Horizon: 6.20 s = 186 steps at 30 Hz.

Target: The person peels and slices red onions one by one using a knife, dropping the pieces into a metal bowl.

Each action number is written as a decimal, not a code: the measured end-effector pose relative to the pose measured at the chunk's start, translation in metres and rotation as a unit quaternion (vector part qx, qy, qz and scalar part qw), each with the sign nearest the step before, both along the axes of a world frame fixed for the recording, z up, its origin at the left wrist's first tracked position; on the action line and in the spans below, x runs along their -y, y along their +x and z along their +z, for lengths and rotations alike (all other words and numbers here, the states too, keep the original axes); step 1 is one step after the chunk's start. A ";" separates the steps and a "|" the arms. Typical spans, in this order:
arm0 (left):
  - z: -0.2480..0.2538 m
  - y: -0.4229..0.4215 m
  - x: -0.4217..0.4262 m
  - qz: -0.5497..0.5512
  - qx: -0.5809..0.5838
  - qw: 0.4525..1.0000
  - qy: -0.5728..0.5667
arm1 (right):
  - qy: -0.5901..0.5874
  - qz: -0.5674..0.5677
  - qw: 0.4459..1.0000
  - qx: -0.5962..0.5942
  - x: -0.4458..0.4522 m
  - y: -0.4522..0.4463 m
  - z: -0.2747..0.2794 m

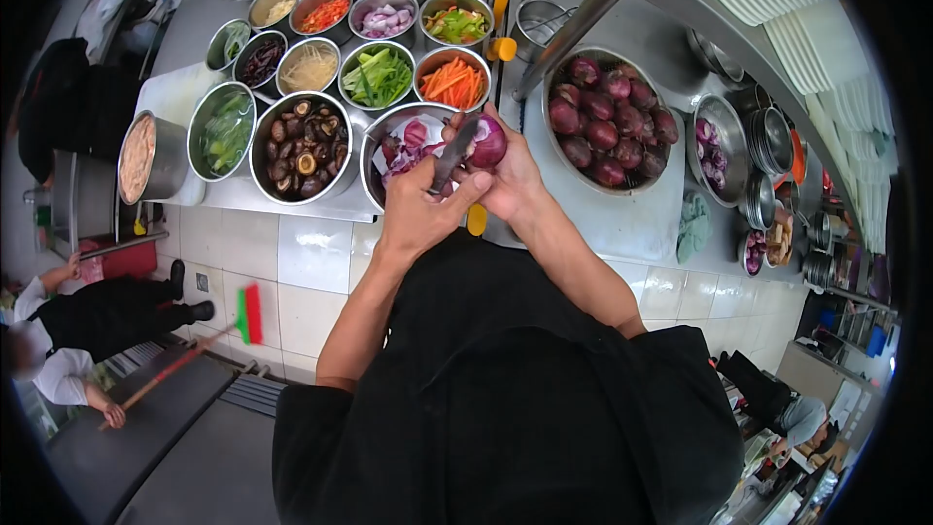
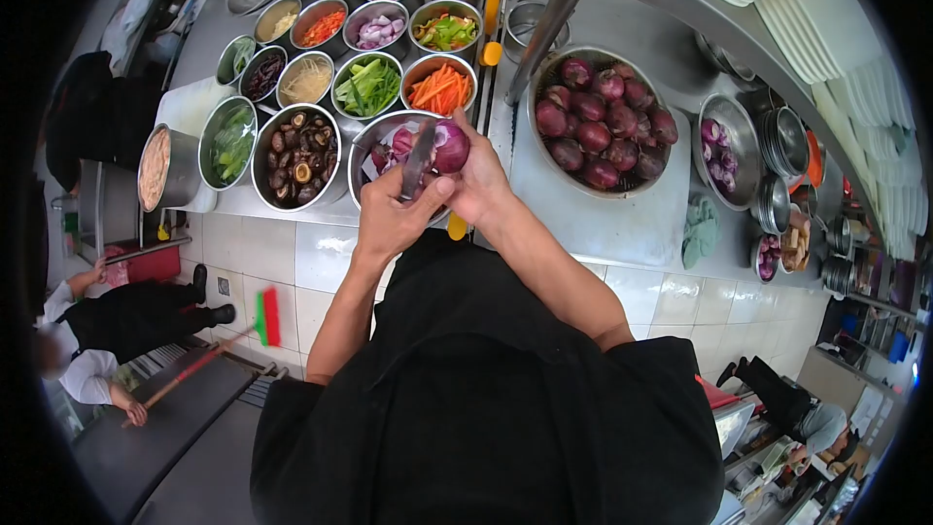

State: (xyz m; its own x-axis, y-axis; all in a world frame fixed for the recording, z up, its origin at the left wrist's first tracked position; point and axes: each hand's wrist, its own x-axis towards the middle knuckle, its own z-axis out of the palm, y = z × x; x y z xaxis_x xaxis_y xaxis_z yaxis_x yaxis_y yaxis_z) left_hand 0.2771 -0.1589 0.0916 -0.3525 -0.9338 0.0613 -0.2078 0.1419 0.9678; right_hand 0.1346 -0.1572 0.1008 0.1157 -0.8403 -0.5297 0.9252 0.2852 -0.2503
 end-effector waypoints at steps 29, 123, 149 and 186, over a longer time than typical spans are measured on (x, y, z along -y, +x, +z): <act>0.012 -0.019 -0.004 0.053 -0.011 0.998 0.045 | -0.078 -0.035 0.950 -0.300 -0.001 0.009 0.003; 0.008 0.013 0.011 -0.068 0.011 0.995 0.079 | -0.065 -0.021 0.976 -0.207 0.007 0.017 -0.005; 0.014 -0.004 -0.023 -0.038 0.052 0.998 -0.007 | -0.036 -0.062 0.922 -0.382 0.007 0.012 -0.008; 0.009 -0.007 0.002 -0.042 0.000 0.998 0.056 | -0.028 0.008 0.996 -0.088 0.005 0.014 -0.019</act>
